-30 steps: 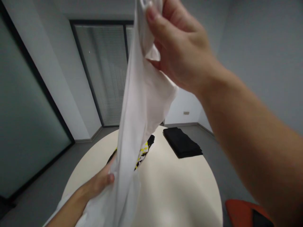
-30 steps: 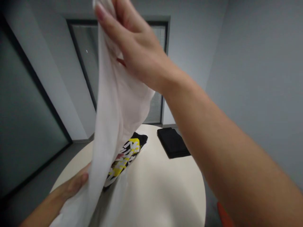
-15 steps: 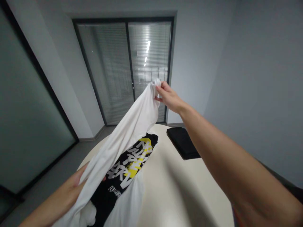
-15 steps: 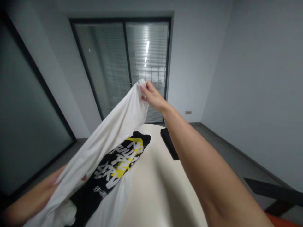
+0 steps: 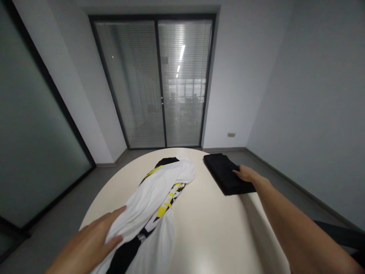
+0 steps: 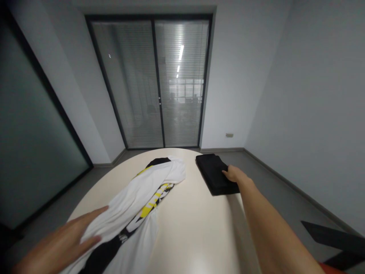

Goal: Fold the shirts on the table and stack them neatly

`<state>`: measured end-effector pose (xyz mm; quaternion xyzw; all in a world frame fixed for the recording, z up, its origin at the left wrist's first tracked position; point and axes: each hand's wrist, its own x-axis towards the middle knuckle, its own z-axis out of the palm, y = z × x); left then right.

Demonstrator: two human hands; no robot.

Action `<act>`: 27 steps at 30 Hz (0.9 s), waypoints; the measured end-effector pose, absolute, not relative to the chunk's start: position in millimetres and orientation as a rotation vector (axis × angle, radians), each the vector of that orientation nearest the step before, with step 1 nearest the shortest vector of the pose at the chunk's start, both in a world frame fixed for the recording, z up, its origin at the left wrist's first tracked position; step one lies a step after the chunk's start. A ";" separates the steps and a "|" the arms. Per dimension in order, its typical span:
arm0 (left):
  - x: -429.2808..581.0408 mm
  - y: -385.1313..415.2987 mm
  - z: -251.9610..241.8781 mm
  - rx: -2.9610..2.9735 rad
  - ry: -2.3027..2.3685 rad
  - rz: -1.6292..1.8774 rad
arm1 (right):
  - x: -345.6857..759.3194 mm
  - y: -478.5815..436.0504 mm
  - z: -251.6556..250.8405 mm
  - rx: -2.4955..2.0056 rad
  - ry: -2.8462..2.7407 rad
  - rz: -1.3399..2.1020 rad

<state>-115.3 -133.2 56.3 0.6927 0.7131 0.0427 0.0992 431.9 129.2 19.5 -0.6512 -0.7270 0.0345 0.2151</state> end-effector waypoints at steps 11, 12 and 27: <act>-85.4 -131.1 66.0 2.235 1.963 0.077 | 406.0 117.8 44.9 -1.918 -1.790 -0.059; -80.9 -131.2 63.9 2.255 1.928 0.079 | 399.5 118.9 56.0 -1.888 -1.804 -0.055; -42.5 -104.1 70.0 2.141 1.685 0.961 | 265.9 -24.5 371.6 -0.655 -1.797 -0.010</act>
